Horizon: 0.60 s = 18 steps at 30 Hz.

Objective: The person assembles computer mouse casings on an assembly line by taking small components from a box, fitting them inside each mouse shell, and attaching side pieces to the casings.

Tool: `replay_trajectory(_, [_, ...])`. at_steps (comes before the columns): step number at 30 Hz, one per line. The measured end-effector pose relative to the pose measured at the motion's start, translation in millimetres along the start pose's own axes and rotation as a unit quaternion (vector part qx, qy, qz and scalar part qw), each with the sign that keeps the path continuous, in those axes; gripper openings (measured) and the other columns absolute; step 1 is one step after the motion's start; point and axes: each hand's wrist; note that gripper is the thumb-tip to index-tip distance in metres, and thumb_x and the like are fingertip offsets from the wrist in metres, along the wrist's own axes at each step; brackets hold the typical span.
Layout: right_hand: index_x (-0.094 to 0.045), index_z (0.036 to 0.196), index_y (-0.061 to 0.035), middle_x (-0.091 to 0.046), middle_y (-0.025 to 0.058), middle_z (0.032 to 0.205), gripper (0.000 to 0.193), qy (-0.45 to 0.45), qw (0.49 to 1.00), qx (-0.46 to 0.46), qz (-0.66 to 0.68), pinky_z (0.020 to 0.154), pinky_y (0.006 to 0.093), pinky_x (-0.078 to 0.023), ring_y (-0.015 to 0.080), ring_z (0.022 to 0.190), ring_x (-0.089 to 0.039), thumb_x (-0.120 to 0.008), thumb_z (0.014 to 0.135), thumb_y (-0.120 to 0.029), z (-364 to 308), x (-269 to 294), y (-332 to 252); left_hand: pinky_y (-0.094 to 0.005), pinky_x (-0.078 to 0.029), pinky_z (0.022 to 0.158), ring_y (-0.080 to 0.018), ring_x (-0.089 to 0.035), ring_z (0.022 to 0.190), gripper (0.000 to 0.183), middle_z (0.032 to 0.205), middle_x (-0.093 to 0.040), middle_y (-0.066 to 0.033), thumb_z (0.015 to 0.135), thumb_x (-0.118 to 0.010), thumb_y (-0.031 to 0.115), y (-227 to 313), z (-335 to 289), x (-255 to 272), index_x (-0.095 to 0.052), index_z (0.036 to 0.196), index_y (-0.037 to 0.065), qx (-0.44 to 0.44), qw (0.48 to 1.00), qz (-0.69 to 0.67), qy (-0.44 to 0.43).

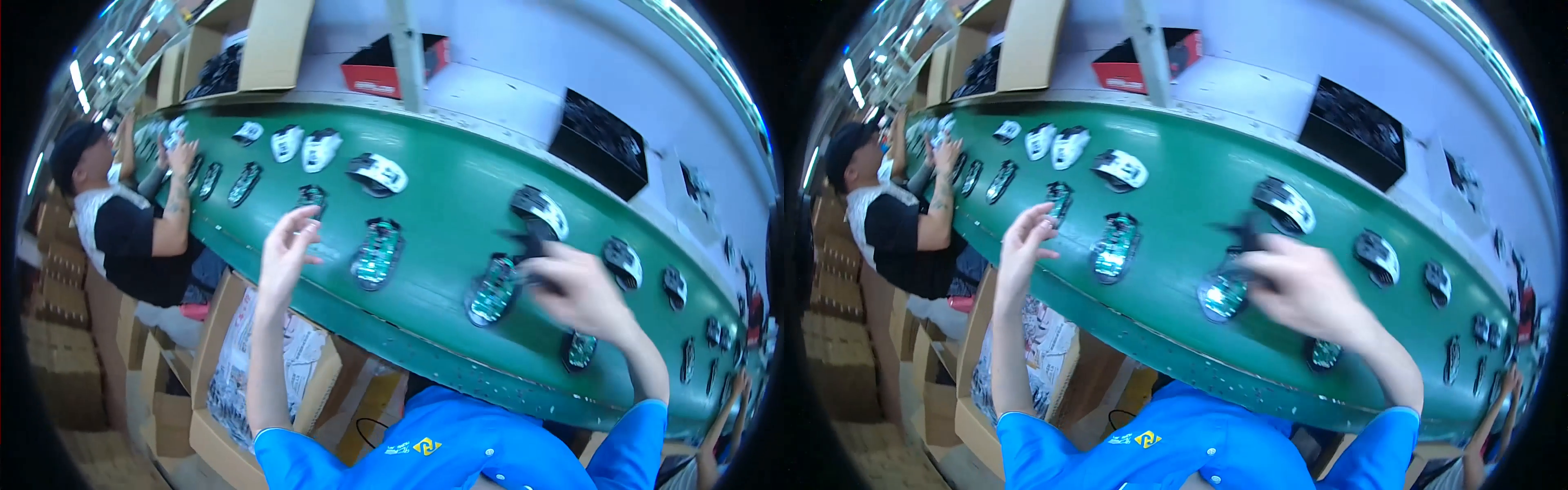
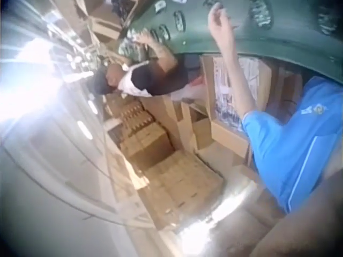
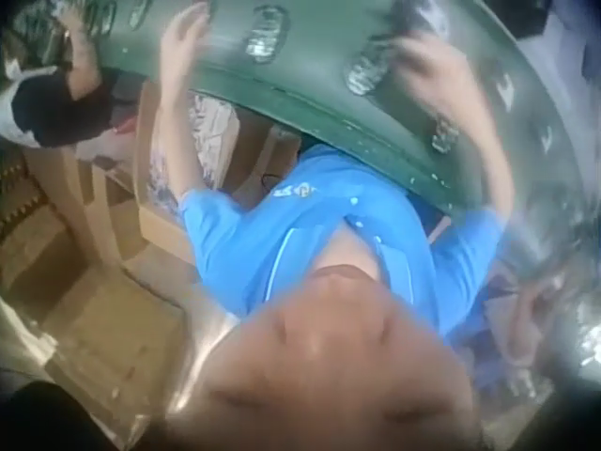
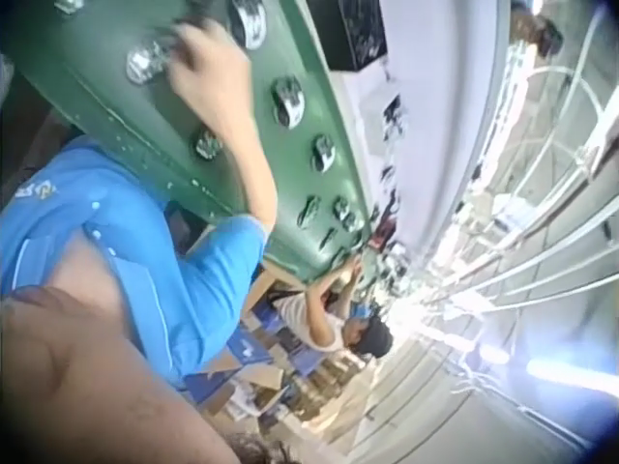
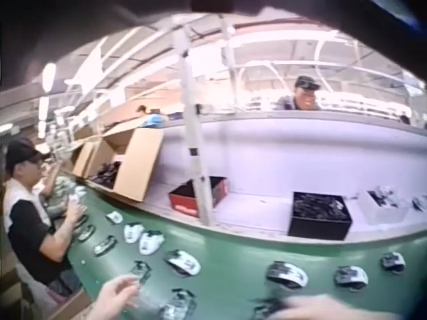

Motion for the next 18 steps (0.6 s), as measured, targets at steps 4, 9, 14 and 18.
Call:
replay_trajectory(4, [-0.058, 0.087, -0.01, -0.054, 0.0142, 0.085, 0.014, -0.095, 0.961, 0.196, -0.171, 0.058, 0.0413, -0.05, 0.0294, 0.067, -0.062, -0.061, 0.074, -0.015, 125.0, -76.5, -22.5, -0.0309, -0.05, 0.078, -0.0173, -0.056, 0.097, 0.043, 0.113, -0.057, -0.0121, 0.096, -0.046, 0.029, -16.3, 5.1, -3.9, -0.043, 0.132, 0.006, 0.027, 0.999, -0.042, -0.008])
replay_trajectory(9, [-0.055, 0.095, -0.0093, -0.053, 0.013, 0.088, 0.031, -0.169, 0.909, 0.27, -0.268, 0.058, 0.0396, -0.05, 0.0279, 0.073, -0.061, -0.069, 0.07, -0.02, 235.2, -142.8, 7.4, -0.0378, -0.043, 0.093, -0.0263, -0.053, 0.108, 0.061, 0.127, -0.048, -0.0197, 0.092, -0.053, 0.027, -34.1, 6.6, -11.8, -0.026, 0.142, 0.004, -0.033, 0.998, 0.057, 0.001])
replay_trajectory(14, [-0.058, 0.108, -0.0104, -0.053, 0.0136, 0.09, 0.043, -0.16, 0.924, 0.266, -0.224, 0.064, 0.0406, -0.048, 0.0281, 0.081, -0.059, -0.065, 0.068, -0.027, 249.0, -145.1, -5.1, -0.039, -0.043, 0.096, -0.0288, -0.048, 0.117, 0.062, 0.133, -0.041, -0.0202, 0.091, -0.054, 0.015, -54.7, 11.7, -10.5, -0.022, 0.144, 0.009, -0.074, 0.991, 0.11, -0.023])
replay_trajectory(18, [-0.059, 0.113, -0.0164, -0.057, 0.0062, 0.081, 0.03, -0.086, 0.934, 0.283, -0.201, 0.06, 0.0364, -0.049, 0.0258, 0.077, -0.06, -0.06, 0.083, -0.023, 261.1, -147.2, 4.1, -0.0385, -0.044, 0.095, -0.0277, -0.05, 0.114, 0.06, 0.129, -0.046, -0.0186, 0.09, -0.055, 0.011, -41.8, 17.9, -2.3, -0.026, 0.143, 0.008, -0.038, 0.995, 0.081, -0.035])
Point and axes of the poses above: each hand's wrist, its own z-axis towards the middle knuckle, its own x-axis out of the back of the hand, y = z × x
